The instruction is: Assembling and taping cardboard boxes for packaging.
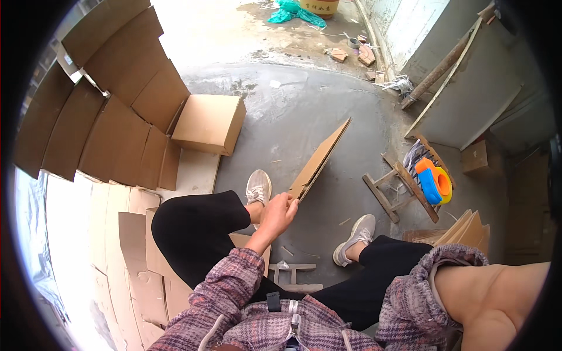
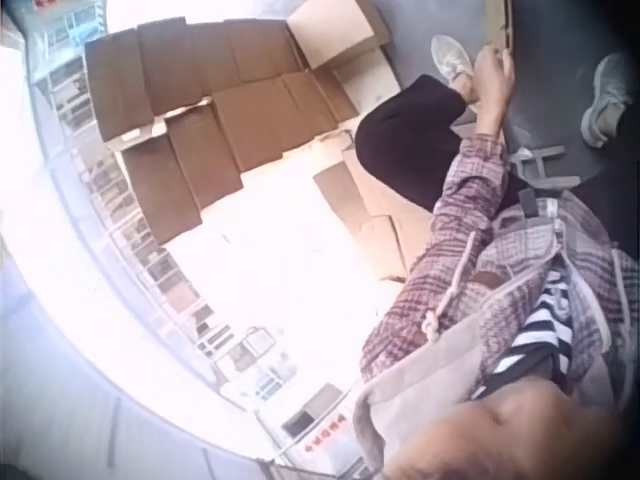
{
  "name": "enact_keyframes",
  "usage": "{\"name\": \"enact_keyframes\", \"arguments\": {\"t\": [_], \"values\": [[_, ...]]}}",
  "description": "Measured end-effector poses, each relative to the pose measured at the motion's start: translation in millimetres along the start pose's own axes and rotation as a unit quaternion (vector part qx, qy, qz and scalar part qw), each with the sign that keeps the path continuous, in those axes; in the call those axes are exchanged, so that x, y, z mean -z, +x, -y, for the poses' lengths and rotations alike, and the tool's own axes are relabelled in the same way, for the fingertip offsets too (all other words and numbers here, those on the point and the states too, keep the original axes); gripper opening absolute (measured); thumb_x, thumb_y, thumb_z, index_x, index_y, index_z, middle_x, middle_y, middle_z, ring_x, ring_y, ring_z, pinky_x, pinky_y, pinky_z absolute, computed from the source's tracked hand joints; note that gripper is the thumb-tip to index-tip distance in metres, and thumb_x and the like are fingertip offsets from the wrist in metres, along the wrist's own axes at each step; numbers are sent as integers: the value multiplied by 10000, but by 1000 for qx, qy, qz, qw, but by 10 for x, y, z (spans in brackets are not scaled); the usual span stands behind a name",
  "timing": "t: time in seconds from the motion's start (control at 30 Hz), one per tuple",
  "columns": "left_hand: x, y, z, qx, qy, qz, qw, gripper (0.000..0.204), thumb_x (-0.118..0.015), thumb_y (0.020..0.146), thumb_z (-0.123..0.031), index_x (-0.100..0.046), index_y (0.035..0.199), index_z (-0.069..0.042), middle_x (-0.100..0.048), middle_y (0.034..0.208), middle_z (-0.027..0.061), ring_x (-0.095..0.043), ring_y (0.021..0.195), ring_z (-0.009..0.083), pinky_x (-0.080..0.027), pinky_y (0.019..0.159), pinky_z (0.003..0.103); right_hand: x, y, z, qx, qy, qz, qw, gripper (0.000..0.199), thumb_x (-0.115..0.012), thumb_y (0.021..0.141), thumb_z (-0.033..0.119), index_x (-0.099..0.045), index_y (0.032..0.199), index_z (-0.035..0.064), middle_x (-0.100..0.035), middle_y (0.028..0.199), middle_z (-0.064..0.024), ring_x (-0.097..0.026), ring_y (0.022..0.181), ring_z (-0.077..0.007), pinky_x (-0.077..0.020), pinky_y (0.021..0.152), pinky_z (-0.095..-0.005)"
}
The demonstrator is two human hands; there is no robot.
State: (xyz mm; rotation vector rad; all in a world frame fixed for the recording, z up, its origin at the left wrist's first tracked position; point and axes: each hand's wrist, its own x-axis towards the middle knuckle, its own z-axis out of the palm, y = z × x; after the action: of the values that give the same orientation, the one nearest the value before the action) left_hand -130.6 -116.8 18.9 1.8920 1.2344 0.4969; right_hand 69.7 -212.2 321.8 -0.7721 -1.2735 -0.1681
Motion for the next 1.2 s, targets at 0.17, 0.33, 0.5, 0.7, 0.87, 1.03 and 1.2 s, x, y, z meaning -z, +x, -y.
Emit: {"name": "enact_keyframes", "arguments": {"t": [0.17, 0.33, 0.5, 0.7, 0.87, 1.03, 1.2], "values": [[-42, -86, -13, -18, 23, -21, 999, 332, -562, 880, -283, -560, 1004, 25, -626, 852, 182, -616, 802, 317, -480, 693, 388, -47, -13, -11, -5, 32, -7, 999, 662, -356, 932, 499, -393, 1302, -49, -463, 1291, -221, -488, 1159, -330, -394, 961, -410], [-41, 9, 7, -31, 23, -22, 999, 313, -566, 869, -252, -548, 999, 32, -602, 853, 193, -603, 800, 328, -475, 699, 394, 54, 23, -91, -51, 21, -8, 998, 645, -355, 939, 487, -398, 1300, -45, -468, 1287, -216, -486, 1162, -326, -391, 966, -413], [62, 148, -105, -31, 32, -20, 999, 300, -574, 854, -238, -542, 1028, 4, -590, 892, 174, -589, 835, 336, -473, 716, 404, -297, 1, -294, -135, -17, -11, 991, 628, -353, 945, 475, -404, 1298, -42, -473, 1284, -210, -484, 1165, -321, -388, 971, -415], [-40, 254, -306, -33, 95, 25, 995, 368, -569, 851, -235, -471, 1143, -34, -586, 1004, 179, -591, 897, 351, -481, 749, 434, -472, -1704, -1531, -469, -268, 228, 810, 731, -616, 854, 393, -322, 1335, -72, -412, 1292, -224, -485, 1145, -276, -428, 923, -365], [-33, 342, -350, -4, 122, 6, 992, 398, -527, 864, -195, -436, 1219, -39, -568, 1038, 202, -609, 851, 375, -509, 703, 451, -447, -2541, -1796, -543, -230, 302, 749, 863, -648, 797, 409, -210, 1391, -39, -395, 1315, -293, -407, 1229, -395, -357, 1005, -415], [8, 410, -263, 12, 170, -11, 985, 434, -514, 849, -148, -414, 1258, -42, -550, 1040, 189, -609, 820, 368, -508, 691, 457, -312, -2444, -1876, -565, -188, 330, 733, 815, -653, 792, 370, -256, 1377, -36, -456, 1282, -260, -464, 1194, -353, -378, 990, -404], [79, 575, -173, 5, 158, -53, 986, 439, -514, 846, -104, -411, 1270, -55, -553, 1059, 170, -589, 874, 357, -497, 714, 457, -198, -2568, -2019, -597, -249, 300, 701, 830, -637, 799, 461, -305, 1363, -50, -566, 1112, -129, -566, 783, -172, -484, 759, -338]]}}
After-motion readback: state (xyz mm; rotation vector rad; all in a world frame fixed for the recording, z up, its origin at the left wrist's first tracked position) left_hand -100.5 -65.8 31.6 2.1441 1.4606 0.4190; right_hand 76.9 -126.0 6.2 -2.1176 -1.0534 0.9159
